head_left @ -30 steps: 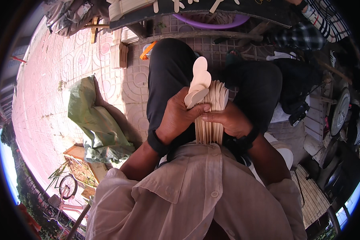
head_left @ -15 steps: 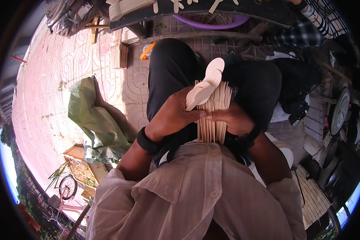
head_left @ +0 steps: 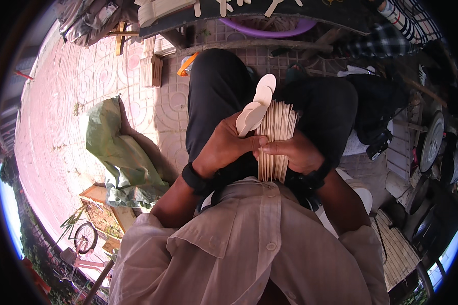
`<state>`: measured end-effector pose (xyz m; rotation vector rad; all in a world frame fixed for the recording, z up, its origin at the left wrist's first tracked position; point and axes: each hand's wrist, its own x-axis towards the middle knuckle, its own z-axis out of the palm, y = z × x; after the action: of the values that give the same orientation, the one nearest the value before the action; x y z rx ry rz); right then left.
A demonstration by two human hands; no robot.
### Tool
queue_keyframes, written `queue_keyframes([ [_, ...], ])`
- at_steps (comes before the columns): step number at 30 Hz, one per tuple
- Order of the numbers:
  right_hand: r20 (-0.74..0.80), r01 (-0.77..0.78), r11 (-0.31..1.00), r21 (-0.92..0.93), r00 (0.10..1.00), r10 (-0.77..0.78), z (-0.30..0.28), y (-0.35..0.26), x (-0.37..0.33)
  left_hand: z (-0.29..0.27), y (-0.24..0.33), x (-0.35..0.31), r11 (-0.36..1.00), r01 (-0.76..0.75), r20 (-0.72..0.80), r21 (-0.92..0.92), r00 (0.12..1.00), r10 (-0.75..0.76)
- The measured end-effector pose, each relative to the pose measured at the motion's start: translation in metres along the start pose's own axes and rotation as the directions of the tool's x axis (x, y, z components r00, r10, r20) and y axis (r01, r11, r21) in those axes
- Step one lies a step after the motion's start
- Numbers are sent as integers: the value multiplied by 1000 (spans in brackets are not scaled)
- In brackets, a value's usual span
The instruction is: Bundling wooden spoons with rubber bands.
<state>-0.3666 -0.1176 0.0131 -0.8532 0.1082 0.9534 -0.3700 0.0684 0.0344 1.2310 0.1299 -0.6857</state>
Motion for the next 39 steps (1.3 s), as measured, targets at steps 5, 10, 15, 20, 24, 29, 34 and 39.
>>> queue_keyframes([
  [5, -73, 108, 992, 66, 992, -103, -2, -6, 7, 10, -7, -5, 998, 54, -159, -20, 986, -56],
  [10, -273, 181, 966, 185, 954, -126, -4, -10, 13, 15, -15, -7, 999, -29, -10, 36, 1000, 29],
  [15, -243, 164, 951, 261, 965, -100, 1, -6, 15, 11, -19, -7, 992, -6, -14, 128, 1000, 8],
  [20, -285, 182, 931, 315, 954, -91, 2, -5, 16, 12, -17, -4, 996, -6, 16, -92, 1000, 7],
  [24, -266, 184, 932, 312, 959, -100, 0, -9, 16, 9, -3, -11, 975, 163, 26, -149, 987, -160],
  [29, -265, 193, 913, 360, 959, -98, 5, -9, 15, 8, -10, -8, 982, 182, -75, 40, 981, -179],
  [34, -247, 227, 928, 296, 957, -155, -3, -4, 17, 4, -11, -10, 967, 252, -64, -28, 965, -253],
  [39, -284, 237, 930, 280, 946, -155, -4, 1, 21, 10, -10, -8, 983, 176, -145, 42, 975, -169],
])
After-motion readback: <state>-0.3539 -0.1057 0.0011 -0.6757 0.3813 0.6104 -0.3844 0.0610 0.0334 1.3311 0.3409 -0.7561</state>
